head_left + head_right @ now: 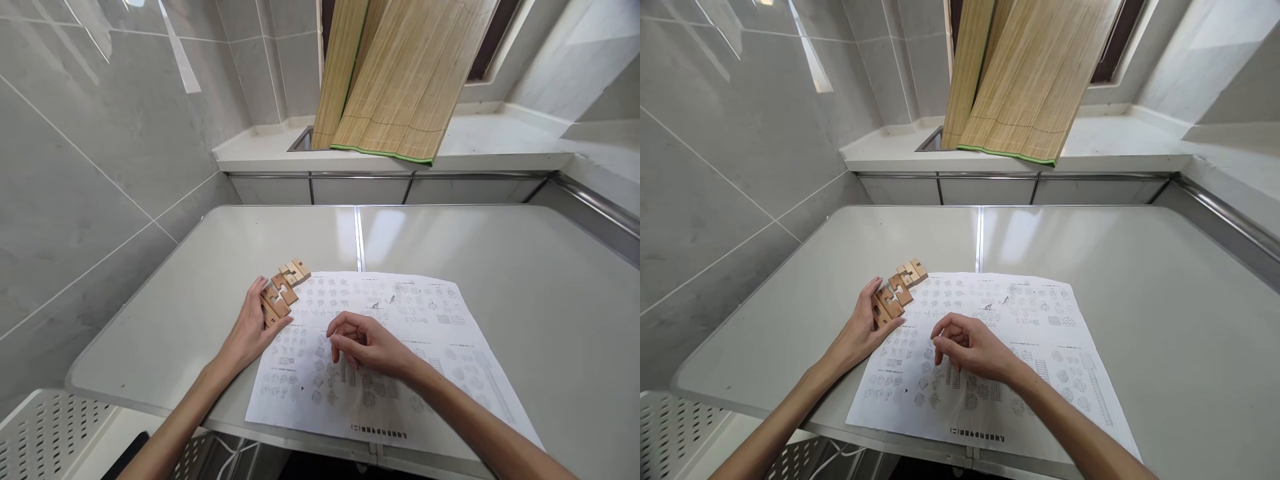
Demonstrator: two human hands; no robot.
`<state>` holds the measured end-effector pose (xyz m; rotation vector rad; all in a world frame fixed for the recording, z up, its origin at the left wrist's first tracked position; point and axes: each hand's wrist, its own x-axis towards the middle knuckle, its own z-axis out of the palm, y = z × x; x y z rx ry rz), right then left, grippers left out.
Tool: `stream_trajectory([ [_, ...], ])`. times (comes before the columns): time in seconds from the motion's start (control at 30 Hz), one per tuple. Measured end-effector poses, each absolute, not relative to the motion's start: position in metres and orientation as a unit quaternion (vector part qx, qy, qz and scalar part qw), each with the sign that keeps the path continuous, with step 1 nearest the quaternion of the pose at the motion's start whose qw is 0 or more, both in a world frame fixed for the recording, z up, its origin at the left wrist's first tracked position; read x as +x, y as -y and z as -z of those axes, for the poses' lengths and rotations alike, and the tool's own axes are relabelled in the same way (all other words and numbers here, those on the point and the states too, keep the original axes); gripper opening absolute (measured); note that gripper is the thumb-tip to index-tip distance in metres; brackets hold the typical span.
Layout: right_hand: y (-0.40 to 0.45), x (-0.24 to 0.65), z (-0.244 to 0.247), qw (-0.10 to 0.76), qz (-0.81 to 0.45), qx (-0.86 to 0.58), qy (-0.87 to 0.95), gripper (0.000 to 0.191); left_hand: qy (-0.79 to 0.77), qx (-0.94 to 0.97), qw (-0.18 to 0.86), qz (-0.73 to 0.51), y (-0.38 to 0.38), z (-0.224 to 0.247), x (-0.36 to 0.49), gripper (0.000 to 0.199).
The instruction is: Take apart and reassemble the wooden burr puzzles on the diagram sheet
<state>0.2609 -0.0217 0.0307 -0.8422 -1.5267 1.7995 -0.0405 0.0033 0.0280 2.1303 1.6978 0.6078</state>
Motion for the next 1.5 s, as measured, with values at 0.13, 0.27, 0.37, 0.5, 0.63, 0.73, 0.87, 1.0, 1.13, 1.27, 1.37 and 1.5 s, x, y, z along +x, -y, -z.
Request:
stream_trajectory([
  [0.13, 0.022, 0.261, -0.03, 0.31, -0.679, -0.32, 0.583, 0.029, -0.581, 0.763, 0.196, -0.205, -0.012, -0.035, -0.042, 0.092],
  [0.27, 0.022, 0.262, -0.03, 0.309, -0.678, -0.319, 0.586, 0.029, -0.595, 0.753, 0.191, -0.208, -0.017, -0.035, -0.039, 0.095],
  [0.37, 0.021, 0.262, -0.029, 0.309, -0.677, -0.318, 0.587, 0.028, -0.609, 0.742, 0.182, -0.211, -0.018, -0.031, -0.037, 0.096],
  [0.5, 0.021, 0.262, -0.029, 0.309, -0.678, -0.319, 0.585, 0.028, -0.616, 0.736, 0.165, -0.229, -0.021, -0.027, -0.034, 0.093],
  [0.63, 0.021, 0.262, -0.029, 0.308, -0.679, -0.318, 0.585, 0.028, -0.616, 0.736, 0.157, -0.235, -0.022, -0.025, -0.031, 0.09],
  [0.73, 0.021, 0.262, -0.028, 0.306, -0.677, -0.318, 0.589, 0.029, -0.618, 0.734, 0.155, -0.238, -0.022, -0.026, -0.029, 0.087],
  [0.87, 0.021, 0.262, -0.029, 0.306, -0.674, -0.32, 0.591, 0.029, -0.624, 0.729, 0.141, -0.244, -0.02, -0.026, -0.027, 0.084],
  [1.0, 0.021, 0.262, -0.029, 0.305, -0.678, -0.321, 0.587, 0.029, -0.627, 0.729, 0.124, -0.247, -0.019, -0.025, -0.024, 0.08],
  [1.13, 0.022, 0.262, -0.03, 0.303, -0.676, -0.323, 0.589, 0.03, -0.62, 0.733, 0.118, -0.254, -0.018, -0.023, -0.023, 0.078],
  [1.27, 0.022, 0.262, -0.031, 0.301, -0.677, -0.328, 0.587, 0.031, -0.621, 0.732, 0.124, -0.25, -0.016, -0.024, -0.023, 0.077],
  [1.37, 0.022, 0.261, -0.031, 0.304, -0.679, -0.324, 0.585, 0.032, -0.615, 0.738, 0.126, -0.248, -0.016, -0.025, -0.023, 0.078],
  [1.5, 0.021, 0.261, -0.029, 0.304, -0.679, -0.323, 0.585, 0.035, -0.606, 0.743, 0.116, -0.26, -0.019, -0.03, -0.021, 0.079],
])
